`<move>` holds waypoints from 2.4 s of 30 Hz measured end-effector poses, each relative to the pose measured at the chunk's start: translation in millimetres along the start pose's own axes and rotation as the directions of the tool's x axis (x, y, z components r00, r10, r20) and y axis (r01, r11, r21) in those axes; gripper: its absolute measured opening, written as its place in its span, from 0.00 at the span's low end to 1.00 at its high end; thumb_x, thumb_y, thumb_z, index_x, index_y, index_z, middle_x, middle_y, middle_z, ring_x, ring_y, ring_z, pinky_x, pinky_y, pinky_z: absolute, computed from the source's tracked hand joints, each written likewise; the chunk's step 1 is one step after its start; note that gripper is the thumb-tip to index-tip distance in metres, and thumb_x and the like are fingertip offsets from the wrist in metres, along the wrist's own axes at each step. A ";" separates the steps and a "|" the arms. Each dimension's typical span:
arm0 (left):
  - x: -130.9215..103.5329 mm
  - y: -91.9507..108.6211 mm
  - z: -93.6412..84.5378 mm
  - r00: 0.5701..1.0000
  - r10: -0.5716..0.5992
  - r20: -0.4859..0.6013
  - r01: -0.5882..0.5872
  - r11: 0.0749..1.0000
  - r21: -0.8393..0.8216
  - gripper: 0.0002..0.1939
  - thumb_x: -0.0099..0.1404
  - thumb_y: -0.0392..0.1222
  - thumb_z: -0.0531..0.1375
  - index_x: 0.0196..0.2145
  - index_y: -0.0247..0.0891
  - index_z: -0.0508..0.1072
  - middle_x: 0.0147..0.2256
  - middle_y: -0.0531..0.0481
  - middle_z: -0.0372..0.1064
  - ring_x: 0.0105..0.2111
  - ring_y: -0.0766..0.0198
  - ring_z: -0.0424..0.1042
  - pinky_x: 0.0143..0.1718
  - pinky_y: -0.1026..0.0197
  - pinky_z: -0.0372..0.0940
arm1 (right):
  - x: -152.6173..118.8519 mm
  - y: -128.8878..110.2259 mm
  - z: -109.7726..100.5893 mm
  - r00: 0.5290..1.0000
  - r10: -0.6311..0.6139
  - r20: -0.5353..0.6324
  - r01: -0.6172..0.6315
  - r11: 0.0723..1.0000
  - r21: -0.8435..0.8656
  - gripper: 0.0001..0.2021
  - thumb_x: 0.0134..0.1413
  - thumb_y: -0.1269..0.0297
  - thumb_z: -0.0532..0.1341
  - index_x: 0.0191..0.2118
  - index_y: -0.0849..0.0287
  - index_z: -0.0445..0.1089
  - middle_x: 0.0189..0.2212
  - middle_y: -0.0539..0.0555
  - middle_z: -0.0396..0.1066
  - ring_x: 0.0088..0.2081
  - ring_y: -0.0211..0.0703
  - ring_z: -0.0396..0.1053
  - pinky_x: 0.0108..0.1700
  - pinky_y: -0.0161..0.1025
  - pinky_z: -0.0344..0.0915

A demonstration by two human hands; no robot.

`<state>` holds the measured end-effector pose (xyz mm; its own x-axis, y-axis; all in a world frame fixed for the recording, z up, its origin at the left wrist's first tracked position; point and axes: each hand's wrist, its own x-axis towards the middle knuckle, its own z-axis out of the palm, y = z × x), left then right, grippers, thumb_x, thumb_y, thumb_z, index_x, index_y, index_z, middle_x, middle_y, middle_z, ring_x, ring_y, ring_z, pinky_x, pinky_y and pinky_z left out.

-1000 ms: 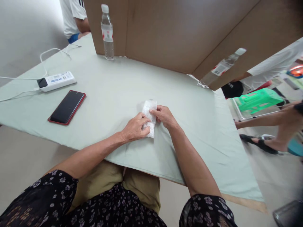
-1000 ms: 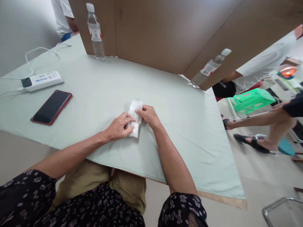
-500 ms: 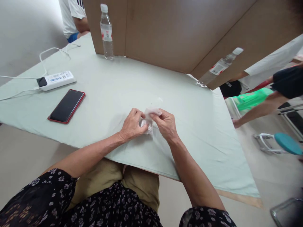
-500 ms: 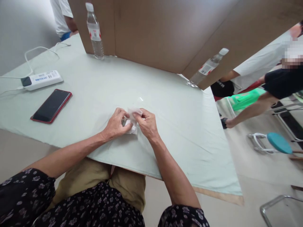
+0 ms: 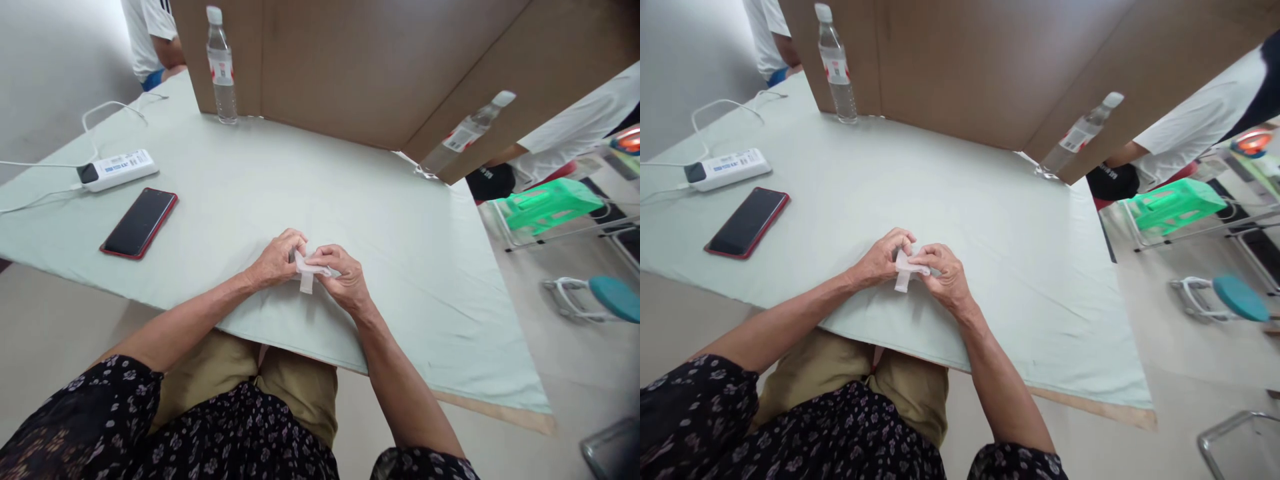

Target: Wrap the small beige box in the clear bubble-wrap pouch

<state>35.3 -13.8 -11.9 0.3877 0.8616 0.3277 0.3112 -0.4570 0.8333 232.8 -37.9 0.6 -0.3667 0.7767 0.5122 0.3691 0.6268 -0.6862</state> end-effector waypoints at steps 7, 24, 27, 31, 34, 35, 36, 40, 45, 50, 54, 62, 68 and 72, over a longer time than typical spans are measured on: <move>-0.2 2.6 -12.9 0.984 0.131 0.121 -0.139 0.988 0.060 0.08 0.62 0.44 0.61 0.34 0.39 0.67 0.43 0.43 0.71 0.43 0.57 0.72 0.46 0.55 0.66 | -1.4 1.5 -4.3 0.994 -0.074 0.081 0.084 0.988 -0.130 0.09 0.61 0.68 0.62 0.42 0.51 0.80 0.38 0.54 0.76 0.42 0.45 0.72 0.46 0.44 0.70; -3.9 6.3 -6.3 0.986 -0.100 0.132 0.111 0.991 -0.078 0.20 0.51 0.48 0.67 0.40 0.38 0.70 0.32 0.53 0.68 0.29 0.66 0.65 0.31 0.64 0.62 | -1.3 -7.4 -7.9 0.991 0.006 0.135 0.009 0.993 -0.113 0.13 0.56 0.64 0.63 0.48 0.50 0.77 0.45 0.56 0.75 0.48 0.50 0.71 0.51 0.52 0.70; -2.3 9.8 -9.3 0.963 -0.225 0.150 0.248 0.955 -0.160 0.18 0.51 0.46 0.65 0.39 0.37 0.70 0.28 0.56 0.65 0.27 0.68 0.64 0.29 0.65 0.60 | -1.0 -4.3 -5.5 0.990 0.028 0.137 -0.013 0.993 -0.114 0.17 0.55 0.62 0.65 0.51 0.51 0.74 0.49 0.58 0.73 0.51 0.51 0.71 0.53 0.51 0.70; -2.9 16.1 -10.4 0.947 -0.300 0.110 0.312 0.944 -0.108 0.11 0.54 0.45 0.62 0.34 0.36 0.71 0.26 0.56 0.65 0.26 0.69 0.62 0.27 0.66 0.57 | -0.8 2.1 -2.1 0.990 0.065 0.121 -0.057 0.996 -0.072 0.14 0.57 0.61 0.66 0.48 0.53 0.73 0.46 0.58 0.74 0.49 0.50 0.72 0.52 0.49 0.70; -3.9 18.8 -9.6 0.950 -0.299 0.091 0.306 0.949 -0.079 0.11 0.54 0.45 0.62 0.32 0.36 0.72 0.24 0.57 0.64 0.25 0.69 0.61 0.27 0.66 0.56 | -0.4 4.9 -2.3 0.987 0.052 0.152 -0.049 0.999 -0.020 0.15 0.57 0.57 0.67 0.48 0.54 0.72 0.46 0.58 0.74 0.48 0.49 0.72 0.51 0.48 0.70; -3.9 19.0 -9.2 0.948 -0.306 0.088 0.313 0.945 -0.091 0.11 0.54 0.45 0.61 0.33 0.35 0.72 0.25 0.57 0.64 0.25 0.69 0.61 0.27 0.66 0.56 | -0.4 4.9 -2.4 0.983 0.044 0.179 -0.042 0.999 -0.013 0.19 0.56 0.55 0.68 0.51 0.54 0.71 0.48 0.58 0.73 0.49 0.50 0.72 0.52 0.48 0.70; -3.8 18.9 -8.9 0.944 -0.319 0.087 0.327 0.939 -0.109 0.11 0.54 0.45 0.61 0.33 0.35 0.72 0.25 0.56 0.65 0.26 0.69 0.62 0.27 0.66 0.57 | -0.5 4.5 -2.3 0.978 0.039 0.206 -0.036 0.999 -0.017 0.23 0.54 0.53 0.69 0.53 0.53 0.69 0.50 0.59 0.72 0.51 0.51 0.71 0.53 0.49 0.69; -2.3 17.4 -10.3 0.931 -0.352 0.094 0.363 0.918 -0.161 0.11 0.54 0.45 0.61 0.32 0.35 0.72 0.27 0.56 0.66 0.26 0.68 0.63 0.27 0.66 0.57 | -1.5 -0.8 0.2 0.978 0.061 0.199 -0.045 0.995 -0.085 0.25 0.53 0.57 0.69 0.56 0.54 0.67 0.53 0.62 0.71 0.55 0.55 0.69 0.56 0.53 0.67; 0.0 19.2 -19.7 0.951 -0.245 0.188 0.288 0.924 -0.250 0.18 0.57 0.54 0.63 0.33 0.34 0.73 0.29 0.52 0.69 0.30 0.66 0.66 0.30 0.65 0.59 | 0.1 -6.8 -1.2 0.973 0.190 0.131 -0.196 0.980 0.035 0.22 0.49 0.60 0.70 0.51 0.54 0.70 0.46 0.56 0.75 0.47 0.49 0.73 0.51 0.46 0.69; 2.1 18.6 -27.0 0.888 -0.237 0.393 0.416 0.779 -0.470 0.30 0.52 0.57 0.70 0.46 0.33 0.75 0.40 0.43 0.76 0.41 0.56 0.75 0.40 0.60 0.68 | 3.8 -8.1 -6.6 0.912 0.369 0.180 -0.405 0.878 0.254 0.26 0.44 0.52 0.73 0.50 0.56 0.72 0.43 0.55 0.77 0.42 0.47 0.74 0.45 0.42 0.70; 2.3 14.1 -25.0 0.870 -0.257 0.420 0.463 0.717 -0.521 0.30 0.51 0.55 0.71 0.47 0.33 0.76 0.42 0.42 0.78 0.42 0.55 0.76 0.42 0.59 0.68 | 5.2 -9.5 -7.7 0.884 0.404 0.236 -0.464 0.822 0.331 0.27 0.45 0.49 0.73 0.49 0.57 0.73 0.42 0.56 0.77 0.41 0.46 0.75 0.44 0.41 0.71; 1.7 13.7 -17.3 0.862 -0.327 0.387 0.497 0.695 -0.520 0.27 0.50 0.53 0.71 0.44 0.33 0.77 0.36 0.44 0.78 0.36 0.58 0.76 0.38 0.59 0.68 | 4.6 -8.9 -4.6 0.893 0.438 0.104 -0.450 0.876 0.173 0.20 0.49 0.52 0.69 0.45 0.58 0.76 0.35 0.52 0.77 0.35 0.41 0.71 0.39 0.39 0.67; 1.1 13.0 -16.6 0.860 -0.347 0.374 0.505 0.685 -0.525 0.21 0.51 0.47 0.70 0.40 0.33 0.77 0.32 0.46 0.78 0.34 0.59 0.76 0.36 0.60 0.68 | 5.4 -9.7 -5.9 0.881 0.460 0.110 -0.473 0.851 0.229 0.19 0.52 0.47 0.66 0.41 0.57 0.76 0.34 0.52 0.75 0.35 0.42 0.70 0.37 0.38 0.66; 1.5 15.3 -18.4 0.842 -0.363 0.399 0.533 0.679 -0.505 0.19 0.51 0.45 0.69 0.39 0.34 0.77 0.31 0.48 0.78 0.32 0.61 0.75 0.34 0.62 0.66 | 5.7 -8.3 -6.7 0.890 0.454 0.026 -0.450 0.870 0.203 0.19 0.57 0.44 0.63 0.35 0.57 0.77 0.35 0.54 0.74 0.36 0.42 0.69 0.39 0.39 0.65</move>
<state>24.7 -15.4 9.5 0.5596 0.8031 -0.2047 -0.0200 0.2599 0.9654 233.4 -38.3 12.6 -0.1808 0.9748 0.1308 0.3122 0.1830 -0.9322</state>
